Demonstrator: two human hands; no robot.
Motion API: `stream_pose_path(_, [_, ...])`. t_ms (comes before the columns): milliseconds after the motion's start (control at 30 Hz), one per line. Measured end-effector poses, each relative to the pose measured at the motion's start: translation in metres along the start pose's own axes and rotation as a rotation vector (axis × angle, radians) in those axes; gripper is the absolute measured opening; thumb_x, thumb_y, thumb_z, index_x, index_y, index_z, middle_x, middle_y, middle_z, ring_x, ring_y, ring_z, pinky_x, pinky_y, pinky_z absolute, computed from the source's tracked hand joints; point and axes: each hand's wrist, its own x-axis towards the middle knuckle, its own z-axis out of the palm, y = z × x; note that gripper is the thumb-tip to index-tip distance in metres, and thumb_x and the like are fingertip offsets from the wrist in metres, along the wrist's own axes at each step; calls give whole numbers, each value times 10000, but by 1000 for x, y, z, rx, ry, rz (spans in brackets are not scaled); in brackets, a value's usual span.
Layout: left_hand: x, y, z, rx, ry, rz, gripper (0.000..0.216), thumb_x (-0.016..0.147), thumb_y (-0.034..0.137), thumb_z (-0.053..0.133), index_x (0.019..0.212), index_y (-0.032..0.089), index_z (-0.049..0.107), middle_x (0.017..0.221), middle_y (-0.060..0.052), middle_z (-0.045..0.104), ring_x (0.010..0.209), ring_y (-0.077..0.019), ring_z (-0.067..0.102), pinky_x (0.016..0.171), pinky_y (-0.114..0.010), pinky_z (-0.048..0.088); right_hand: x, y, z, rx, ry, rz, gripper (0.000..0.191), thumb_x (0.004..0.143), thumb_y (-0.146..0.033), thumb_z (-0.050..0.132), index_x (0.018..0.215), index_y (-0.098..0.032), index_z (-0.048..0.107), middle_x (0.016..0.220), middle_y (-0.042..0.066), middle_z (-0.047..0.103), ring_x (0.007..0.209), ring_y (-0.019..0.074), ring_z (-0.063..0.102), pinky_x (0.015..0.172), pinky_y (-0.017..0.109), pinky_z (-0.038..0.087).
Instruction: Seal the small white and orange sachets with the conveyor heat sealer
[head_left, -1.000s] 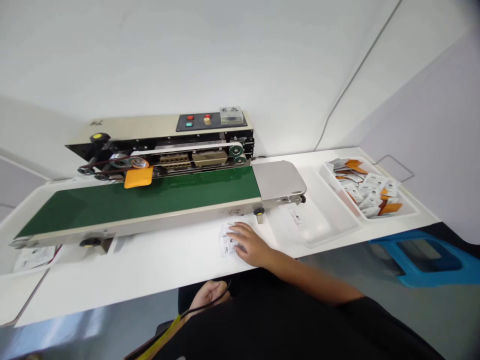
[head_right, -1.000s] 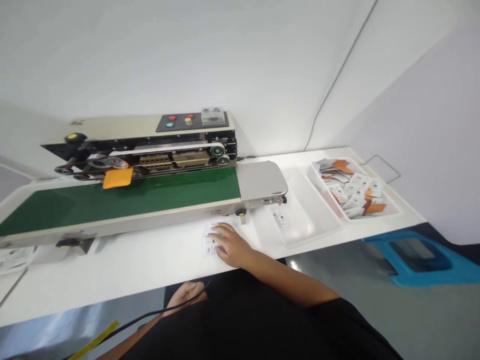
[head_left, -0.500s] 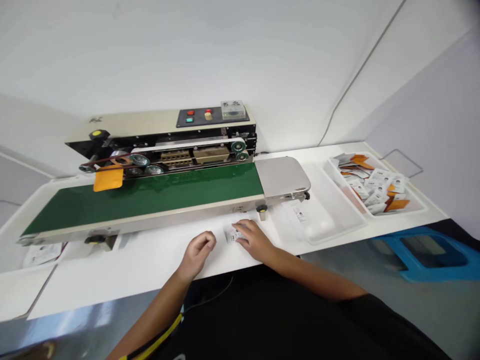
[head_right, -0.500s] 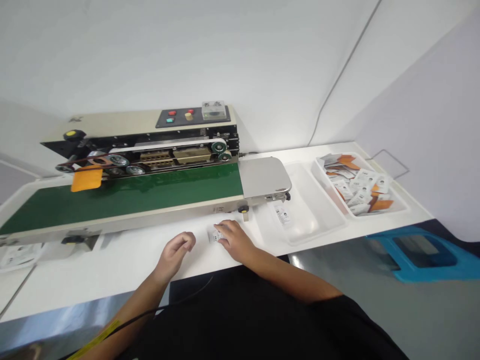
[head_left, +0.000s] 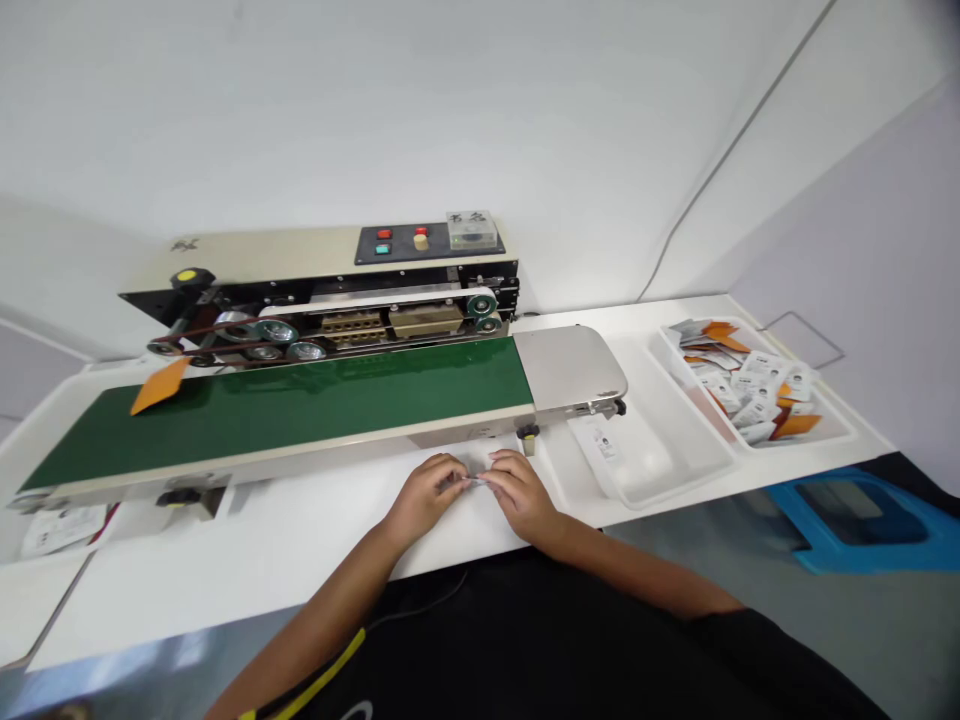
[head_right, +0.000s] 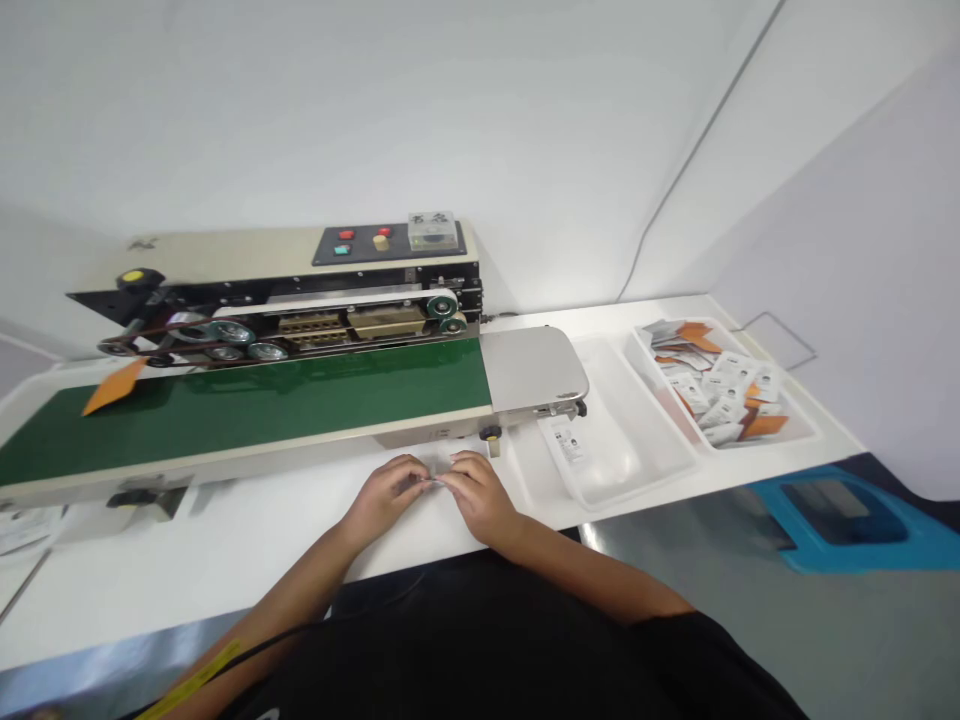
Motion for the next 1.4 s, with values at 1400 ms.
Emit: stream_pose_path(1400, [-16, -18, 2, 141, 12, 234, 245, 1067, 327, 566, 1054, 246, 796, 849, -60, 799, 748, -211, 749, 740, -324, 598, 132, -50, -94, -54, -279, 184, 340, 993, -391, 652, 1312, -291, 710, 1112, 79, 744, 931, 246, 703, 755, 390, 594])
